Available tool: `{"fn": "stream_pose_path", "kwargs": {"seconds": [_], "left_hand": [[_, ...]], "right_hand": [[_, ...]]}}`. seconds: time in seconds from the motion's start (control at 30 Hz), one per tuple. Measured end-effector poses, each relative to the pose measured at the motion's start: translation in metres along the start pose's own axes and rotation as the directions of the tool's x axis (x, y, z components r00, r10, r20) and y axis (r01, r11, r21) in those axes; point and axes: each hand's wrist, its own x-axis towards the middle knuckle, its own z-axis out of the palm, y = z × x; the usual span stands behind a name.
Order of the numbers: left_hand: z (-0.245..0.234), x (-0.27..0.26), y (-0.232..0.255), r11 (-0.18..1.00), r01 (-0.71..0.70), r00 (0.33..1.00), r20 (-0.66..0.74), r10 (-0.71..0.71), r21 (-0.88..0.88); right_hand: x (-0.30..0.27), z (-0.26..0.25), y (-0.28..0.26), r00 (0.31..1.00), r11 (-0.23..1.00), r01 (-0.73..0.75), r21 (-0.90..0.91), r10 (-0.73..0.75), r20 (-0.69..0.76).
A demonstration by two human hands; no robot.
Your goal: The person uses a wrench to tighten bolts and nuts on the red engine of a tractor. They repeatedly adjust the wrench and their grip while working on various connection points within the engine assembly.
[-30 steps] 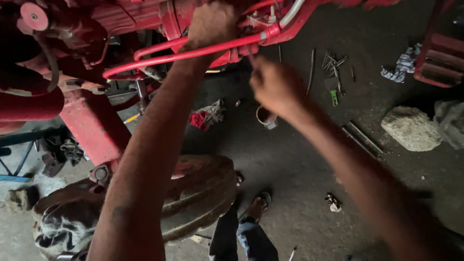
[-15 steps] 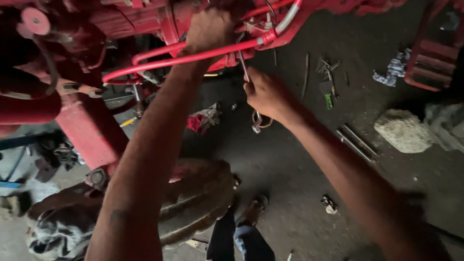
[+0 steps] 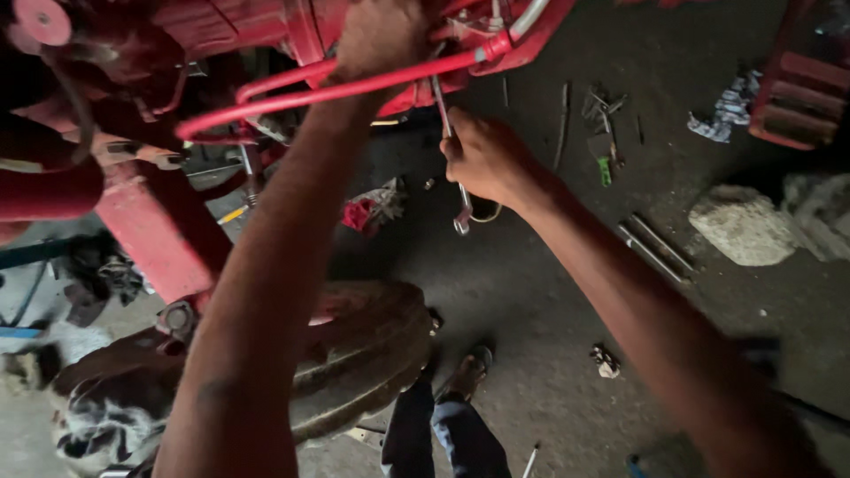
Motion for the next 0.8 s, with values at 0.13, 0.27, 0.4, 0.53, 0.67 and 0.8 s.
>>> {"fn": "stream_pose_path", "kwargs": {"seconds": [0.13,0.27,0.4,0.53,0.67,0.8], "left_hand": [[-0.001,0.008,0.001,0.998,0.042,0.995,0.090,-0.047,0.053],[-0.001,0.003,0.006,0.993,0.117,0.982,0.151,-0.111,-0.030],[-0.015,0.006,0.013,0.998,0.067,0.983,0.168,-0.069,0.019],[-0.042,0.011,0.015,0.996,-0.093,0.988,-0.127,0.093,0.002],[-0.058,0.009,0.027,0.657,0.464,0.844,0.521,-0.124,-0.595],[-0.063,0.006,0.033,0.795,0.287,0.935,0.338,-0.110,-0.534]], "right_hand": [[-0.004,-0.046,-0.014,0.997,0.996,0.032,-0.089,-0.038,-0.072],[0.000,-0.069,-0.028,0.947,0.932,-0.317,0.177,0.299,0.121],[0.008,-0.024,-0.027,0.973,0.975,-0.207,0.078,0.197,0.118],[0.005,-0.008,-0.007,0.984,0.983,0.173,-0.061,-0.175,-0.037],[-0.002,-0.038,0.002,0.975,0.976,-0.190,0.109,0.175,0.139],[0.012,-0.026,-0.007,0.917,0.900,-0.357,0.250,0.286,0.278]]}}
